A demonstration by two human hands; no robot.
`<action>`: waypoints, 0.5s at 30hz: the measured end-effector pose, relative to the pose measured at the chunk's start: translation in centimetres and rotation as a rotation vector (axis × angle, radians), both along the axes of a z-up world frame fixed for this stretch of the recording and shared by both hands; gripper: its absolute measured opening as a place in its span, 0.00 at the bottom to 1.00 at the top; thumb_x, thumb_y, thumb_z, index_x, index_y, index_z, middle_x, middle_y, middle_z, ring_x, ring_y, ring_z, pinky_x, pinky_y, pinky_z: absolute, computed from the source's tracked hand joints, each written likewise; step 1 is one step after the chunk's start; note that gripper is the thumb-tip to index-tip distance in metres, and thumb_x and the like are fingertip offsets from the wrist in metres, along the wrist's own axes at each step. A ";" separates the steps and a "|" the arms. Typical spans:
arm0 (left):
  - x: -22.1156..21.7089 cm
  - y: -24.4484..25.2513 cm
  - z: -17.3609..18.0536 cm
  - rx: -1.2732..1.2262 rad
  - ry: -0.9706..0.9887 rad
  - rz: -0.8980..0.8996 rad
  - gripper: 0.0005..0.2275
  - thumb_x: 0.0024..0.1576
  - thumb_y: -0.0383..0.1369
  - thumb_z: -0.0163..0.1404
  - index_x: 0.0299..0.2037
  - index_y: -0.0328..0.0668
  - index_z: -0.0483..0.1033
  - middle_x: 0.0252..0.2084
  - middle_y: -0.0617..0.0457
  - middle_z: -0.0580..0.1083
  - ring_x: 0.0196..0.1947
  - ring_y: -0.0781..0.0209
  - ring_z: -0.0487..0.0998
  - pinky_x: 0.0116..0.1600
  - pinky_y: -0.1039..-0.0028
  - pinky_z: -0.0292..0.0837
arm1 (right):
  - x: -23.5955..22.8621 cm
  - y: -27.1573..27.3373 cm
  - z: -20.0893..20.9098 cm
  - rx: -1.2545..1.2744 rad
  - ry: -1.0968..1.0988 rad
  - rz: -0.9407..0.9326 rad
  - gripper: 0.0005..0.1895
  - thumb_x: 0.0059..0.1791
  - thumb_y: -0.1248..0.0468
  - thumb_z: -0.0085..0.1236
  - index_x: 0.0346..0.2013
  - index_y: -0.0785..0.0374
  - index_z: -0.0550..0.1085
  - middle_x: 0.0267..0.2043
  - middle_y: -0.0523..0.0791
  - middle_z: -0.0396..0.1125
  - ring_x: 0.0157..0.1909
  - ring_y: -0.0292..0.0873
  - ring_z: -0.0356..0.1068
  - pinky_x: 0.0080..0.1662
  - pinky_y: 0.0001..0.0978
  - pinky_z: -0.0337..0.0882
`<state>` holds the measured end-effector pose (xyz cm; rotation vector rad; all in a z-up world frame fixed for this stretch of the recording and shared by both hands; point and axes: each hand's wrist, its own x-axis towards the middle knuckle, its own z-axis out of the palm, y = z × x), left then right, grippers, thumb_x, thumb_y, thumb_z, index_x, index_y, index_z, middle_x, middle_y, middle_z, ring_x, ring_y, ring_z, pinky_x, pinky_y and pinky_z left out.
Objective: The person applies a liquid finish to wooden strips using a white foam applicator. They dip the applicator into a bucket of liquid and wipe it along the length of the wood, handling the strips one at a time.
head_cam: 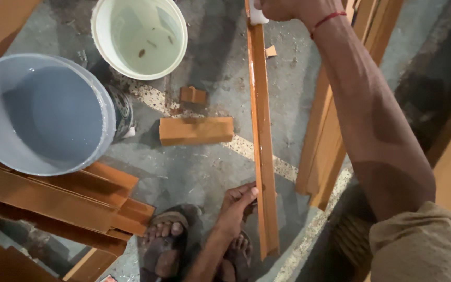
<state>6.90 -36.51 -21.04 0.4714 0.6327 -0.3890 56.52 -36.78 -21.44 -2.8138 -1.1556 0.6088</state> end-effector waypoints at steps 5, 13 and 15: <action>-0.4 -0.2 0.0 0.005 -0.043 0.016 0.16 0.65 0.33 0.50 0.57 0.26 0.78 0.45 0.48 0.81 0.41 0.64 0.80 0.46 0.75 0.76 | -3.6 0.2 3.8 -0.151 -0.005 -0.044 0.16 0.56 0.59 0.53 0.28 0.66 0.76 0.17 0.49 0.64 0.16 0.44 0.61 0.21 0.44 0.60; 0.3 0.6 1.1 0.019 -0.028 0.014 0.17 0.64 0.37 0.50 0.57 0.31 0.78 0.46 0.46 0.82 0.40 0.63 0.81 0.46 0.73 0.78 | -9.7 -4.1 14.4 0.144 0.184 -0.303 0.19 0.59 0.50 0.52 0.40 0.64 0.77 0.26 0.44 0.69 0.23 0.39 0.68 0.26 0.34 0.71; 1.1 0.7 1.1 -0.007 -0.067 0.047 0.18 0.66 0.37 0.50 0.59 0.30 0.78 0.47 0.47 0.82 0.41 0.63 0.81 0.46 0.73 0.76 | -10.8 -4.0 14.5 0.275 0.122 -0.443 0.17 0.56 0.51 0.54 0.41 0.62 0.78 0.27 0.43 0.71 0.25 0.37 0.70 0.27 0.32 0.73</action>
